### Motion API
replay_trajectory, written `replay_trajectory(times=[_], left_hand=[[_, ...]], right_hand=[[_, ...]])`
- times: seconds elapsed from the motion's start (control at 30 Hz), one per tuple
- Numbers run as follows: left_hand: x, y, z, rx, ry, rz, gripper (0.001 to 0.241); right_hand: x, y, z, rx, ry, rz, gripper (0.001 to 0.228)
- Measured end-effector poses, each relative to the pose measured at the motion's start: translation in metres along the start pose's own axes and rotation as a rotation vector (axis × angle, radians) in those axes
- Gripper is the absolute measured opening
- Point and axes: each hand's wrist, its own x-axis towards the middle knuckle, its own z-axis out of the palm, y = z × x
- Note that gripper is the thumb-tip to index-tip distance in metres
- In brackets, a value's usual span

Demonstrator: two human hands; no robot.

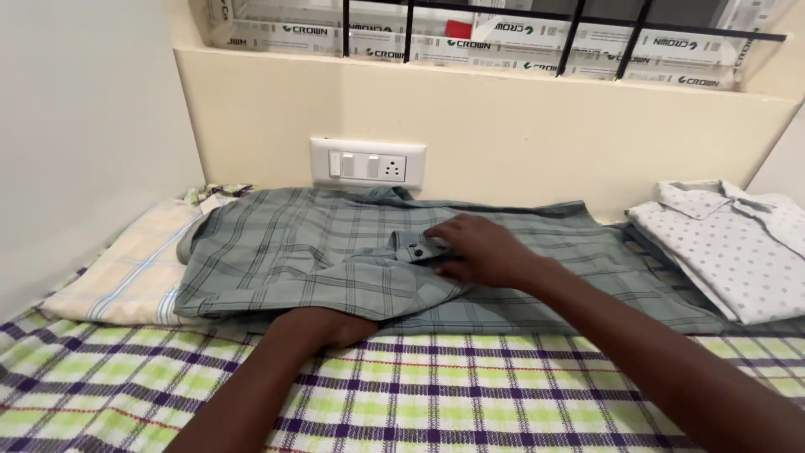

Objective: The person folds a grey plaid shirt on a bed. They smooth the fabric, fold the sleeves inward, and then fold the shirt in half. Other folded shirts are visible on the bed.

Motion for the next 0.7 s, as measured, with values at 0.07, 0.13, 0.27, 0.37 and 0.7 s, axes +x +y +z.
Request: replay_trajectory(times=[0.07,0.13,0.27,0.37,0.7], left_hand=[[0.002,0.002,-0.004,0.003,0.0,-0.004,0.056],[0.003,0.002,-0.004,-0.008,-0.041,-0.042,0.057],[0.022,-0.033,0.012,-0.035,-0.088,-0.076,0.057],[0.019,-0.054,0.018,-0.105,-0.096,-0.099,0.059],[0.052,-0.123,0.051,-0.264,-0.125,-0.131,0.063]], right_hand=[[0.018,0.0,0.007,-0.077,-0.049,-0.025,0.052],[0.029,-0.009,0.003,-0.245,-0.177,0.016,0.038],[0.036,0.032,-0.019,-0.091,-0.092,0.211,0.041],[0.023,0.098,-0.039,0.319,0.239,0.365,0.042],[-0.148,0.23,-0.079,1.142,0.312,0.944,0.032]])
